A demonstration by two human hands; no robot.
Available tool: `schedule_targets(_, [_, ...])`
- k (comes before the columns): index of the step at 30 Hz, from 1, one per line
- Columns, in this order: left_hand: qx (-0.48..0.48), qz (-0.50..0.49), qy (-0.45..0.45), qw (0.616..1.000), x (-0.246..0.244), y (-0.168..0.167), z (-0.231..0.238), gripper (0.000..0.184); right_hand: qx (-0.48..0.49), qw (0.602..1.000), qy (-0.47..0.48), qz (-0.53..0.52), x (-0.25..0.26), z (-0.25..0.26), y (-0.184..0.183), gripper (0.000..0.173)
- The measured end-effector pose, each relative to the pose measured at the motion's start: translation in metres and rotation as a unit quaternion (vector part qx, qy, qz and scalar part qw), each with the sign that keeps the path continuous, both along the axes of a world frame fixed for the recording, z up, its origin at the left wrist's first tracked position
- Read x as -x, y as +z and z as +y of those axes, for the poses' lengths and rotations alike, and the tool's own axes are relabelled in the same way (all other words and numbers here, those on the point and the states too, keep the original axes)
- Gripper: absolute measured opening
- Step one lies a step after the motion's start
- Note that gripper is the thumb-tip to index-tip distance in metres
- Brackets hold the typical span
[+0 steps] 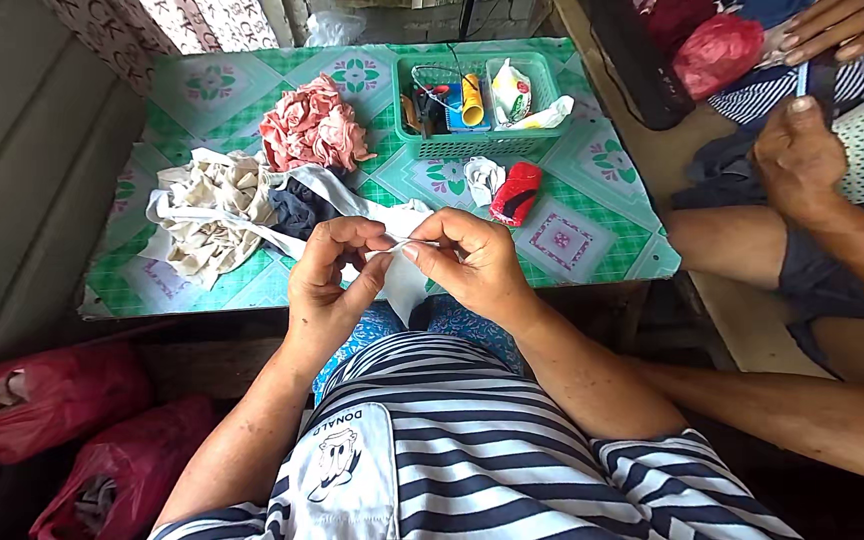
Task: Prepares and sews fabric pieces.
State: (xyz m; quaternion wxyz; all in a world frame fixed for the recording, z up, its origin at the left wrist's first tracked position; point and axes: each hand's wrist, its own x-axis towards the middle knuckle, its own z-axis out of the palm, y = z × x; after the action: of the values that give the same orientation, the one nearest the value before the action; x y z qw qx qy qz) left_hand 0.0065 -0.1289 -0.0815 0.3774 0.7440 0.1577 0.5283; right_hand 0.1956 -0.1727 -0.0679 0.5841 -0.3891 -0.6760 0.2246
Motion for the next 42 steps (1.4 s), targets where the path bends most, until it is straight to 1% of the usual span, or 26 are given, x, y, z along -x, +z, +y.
schedule_targets(12, [-0.005,0.001,-0.015,1.000,-0.001,0.004,0.002,0.028,0.017,1.000,0.011,-0.024,-0.001,0.000,-0.001,0.008])
schedule_targets(25, [-0.046,0.033,-0.011,0.998,0.001,0.007,0.007,0.025,0.025,0.998,0.015,-0.048,-0.001,0.000,0.000,0.010])
schedule_targets(30, [-0.034,0.038,-0.032,0.998,0.004,0.009,0.009,0.025,0.018,0.998,0.036,-0.040,-0.002,0.000,-0.001,0.009])
schedule_targets(34, [-0.027,0.063,-0.039,0.997,0.006,0.013,0.011,0.027,0.011,0.998,0.055,-0.036,-0.004,0.001,-0.002,0.010])
schedule_targets(37, [-0.033,0.116,-0.025,0.992,0.010,0.015,0.016,0.035,0.007,0.997,0.063,-0.036,-0.006,0.001,-0.002,0.009])
schedule_targets(39, [-0.027,0.138,-0.046,0.989,0.012,0.016,0.019,0.039,0.002,0.997,0.071,-0.037,-0.007,0.000,-0.002,0.009])
schedule_targets(42, [-0.008,0.125,-0.087,0.988,0.012,0.016,0.018,0.035,0.001,0.996,0.081,-0.035,-0.007,-0.001,-0.001,0.008])
